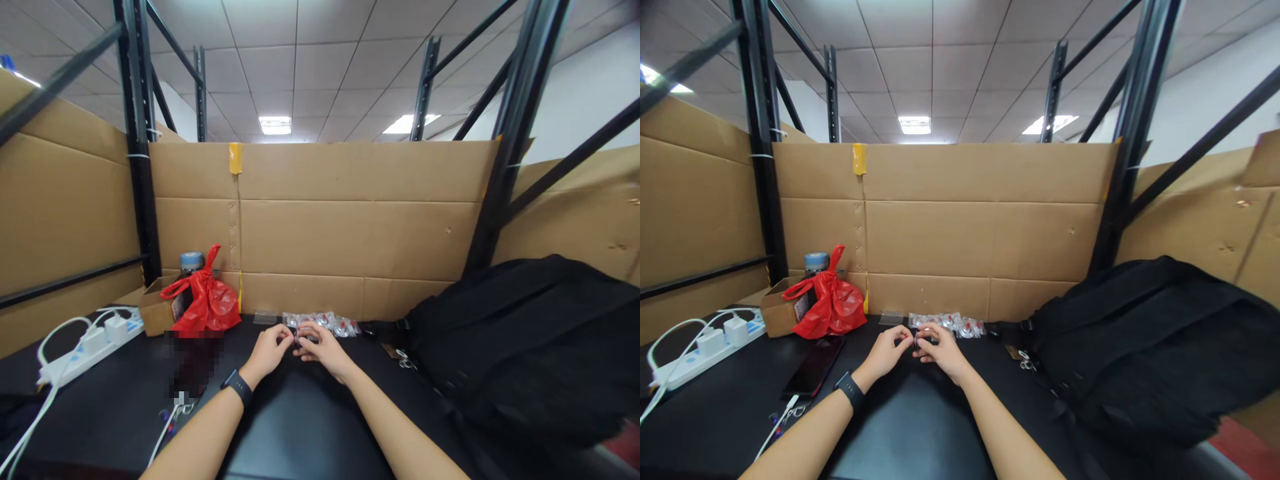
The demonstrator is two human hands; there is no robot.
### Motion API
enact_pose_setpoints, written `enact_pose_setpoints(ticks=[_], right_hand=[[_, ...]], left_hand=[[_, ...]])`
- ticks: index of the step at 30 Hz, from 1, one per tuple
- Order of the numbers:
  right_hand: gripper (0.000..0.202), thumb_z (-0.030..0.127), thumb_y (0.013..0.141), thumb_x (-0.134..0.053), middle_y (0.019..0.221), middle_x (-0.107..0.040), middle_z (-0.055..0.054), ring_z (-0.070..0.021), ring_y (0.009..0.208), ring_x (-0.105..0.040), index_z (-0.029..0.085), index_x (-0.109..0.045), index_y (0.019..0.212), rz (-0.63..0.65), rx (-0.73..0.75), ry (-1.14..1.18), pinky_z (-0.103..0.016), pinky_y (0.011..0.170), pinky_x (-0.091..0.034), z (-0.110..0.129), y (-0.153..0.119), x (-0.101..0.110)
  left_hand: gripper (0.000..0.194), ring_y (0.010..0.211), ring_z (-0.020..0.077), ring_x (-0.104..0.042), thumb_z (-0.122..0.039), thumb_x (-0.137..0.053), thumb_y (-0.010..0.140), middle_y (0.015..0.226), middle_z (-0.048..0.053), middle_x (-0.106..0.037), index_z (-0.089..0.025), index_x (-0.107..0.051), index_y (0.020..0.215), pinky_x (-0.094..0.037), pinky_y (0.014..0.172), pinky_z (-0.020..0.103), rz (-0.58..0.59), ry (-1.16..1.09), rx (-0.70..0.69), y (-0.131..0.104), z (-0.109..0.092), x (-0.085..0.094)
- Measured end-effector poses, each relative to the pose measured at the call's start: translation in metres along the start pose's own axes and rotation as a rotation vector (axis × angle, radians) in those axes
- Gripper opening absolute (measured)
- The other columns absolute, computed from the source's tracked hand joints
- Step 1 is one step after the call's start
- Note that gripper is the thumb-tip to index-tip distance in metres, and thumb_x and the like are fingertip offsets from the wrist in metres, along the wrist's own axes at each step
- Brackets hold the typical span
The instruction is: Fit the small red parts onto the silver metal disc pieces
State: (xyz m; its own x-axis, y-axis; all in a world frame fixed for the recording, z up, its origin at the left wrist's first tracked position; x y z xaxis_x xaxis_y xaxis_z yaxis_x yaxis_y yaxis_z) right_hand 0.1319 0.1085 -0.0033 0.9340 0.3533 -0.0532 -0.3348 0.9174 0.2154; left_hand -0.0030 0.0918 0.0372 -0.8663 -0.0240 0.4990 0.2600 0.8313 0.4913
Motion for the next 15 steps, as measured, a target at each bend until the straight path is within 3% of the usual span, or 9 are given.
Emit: enact_pose_setpoints(ticks=[4, 7, 10, 12, 15], right_hand=[[0.058, 0.047, 0.069, -0.084, 0.117, -0.062, -0.007, -0.0189, 0.079, -0.075, 0.024, -0.063, 0.117, -0.007, -0.012, 0.039, -0.031, 0.07, -0.061, 0.0, -0.004, -0.002], [0.063, 0.04, 0.062, -0.088, 0.12, -0.062, -0.009, -0.0193, 0.079, -0.075, 0.021, -0.065, 0.117, -0.023, 0.019, 0.015, -0.033, 0.072, -0.062, 0.004, -0.005, -0.002], [0.067, 0.035, 0.056, -0.091, 0.118, -0.063, -0.008, -0.0169, 0.072, -0.072, 0.02, -0.065, 0.115, -0.038, 0.053, -0.041, -0.033, 0.068, -0.061, 0.008, -0.004, -0.001], [0.065, 0.034, 0.056, -0.09, 0.116, -0.064, -0.008, -0.016, 0.069, -0.071, 0.019, -0.065, 0.114, -0.063, 0.071, -0.058, -0.032, 0.065, -0.06, 0.01, -0.003, 0.003], [0.062, 0.034, 0.061, -0.087, 0.118, -0.063, -0.009, -0.0167, 0.072, -0.071, 0.02, -0.064, 0.115, -0.089, 0.093, -0.063, -0.031, 0.065, -0.059, 0.013, -0.001, 0.009]], left_hand=[[0.018, 0.089, 0.0181, -0.071, -0.033, -0.056, 0.089, 0.092, 0.004, -0.076, -0.02, -0.067, 0.085, -0.051, 0.085, 0.026, -0.021, 0.014, 0.04, -0.002, 0.006, 0.0], [0.017, 0.09, 0.0181, -0.072, -0.033, -0.056, 0.09, 0.093, 0.004, -0.076, -0.02, -0.066, 0.087, -0.052, 0.085, 0.027, -0.066, -0.007, 0.077, -0.004, 0.015, 0.0], [0.015, 0.089, 0.0185, -0.072, -0.032, -0.056, 0.09, 0.091, 0.004, -0.075, -0.02, -0.065, 0.086, -0.053, 0.086, 0.029, -0.066, -0.007, 0.077, -0.004, 0.006, 0.0], [0.012, 0.094, 0.0199, -0.07, -0.031, -0.06, 0.088, 0.094, 0.004, -0.074, -0.02, -0.065, 0.089, -0.052, 0.092, 0.033, -0.123, 0.043, 0.042, -0.004, -0.022, 0.011], [0.028, 0.109, 0.0214, -0.066, -0.033, -0.063, 0.087, 0.114, 0.009, -0.07, -0.02, -0.059, 0.113, -0.05, 0.1, 0.038, -0.282, -0.033, -0.144, -0.015, -0.102, 0.049]])
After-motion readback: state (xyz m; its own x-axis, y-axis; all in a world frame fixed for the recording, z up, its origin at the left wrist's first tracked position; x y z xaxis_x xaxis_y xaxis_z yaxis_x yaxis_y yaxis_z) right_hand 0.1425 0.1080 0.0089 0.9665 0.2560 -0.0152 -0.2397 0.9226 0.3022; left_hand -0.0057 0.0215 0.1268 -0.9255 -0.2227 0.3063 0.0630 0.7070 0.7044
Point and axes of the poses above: each hand's wrist, its own y-axis towards the middle knuckle, its own x-axis out of the back of the hand, z = x × y, the point moved 9 cm from there along y, towards the middle knuckle
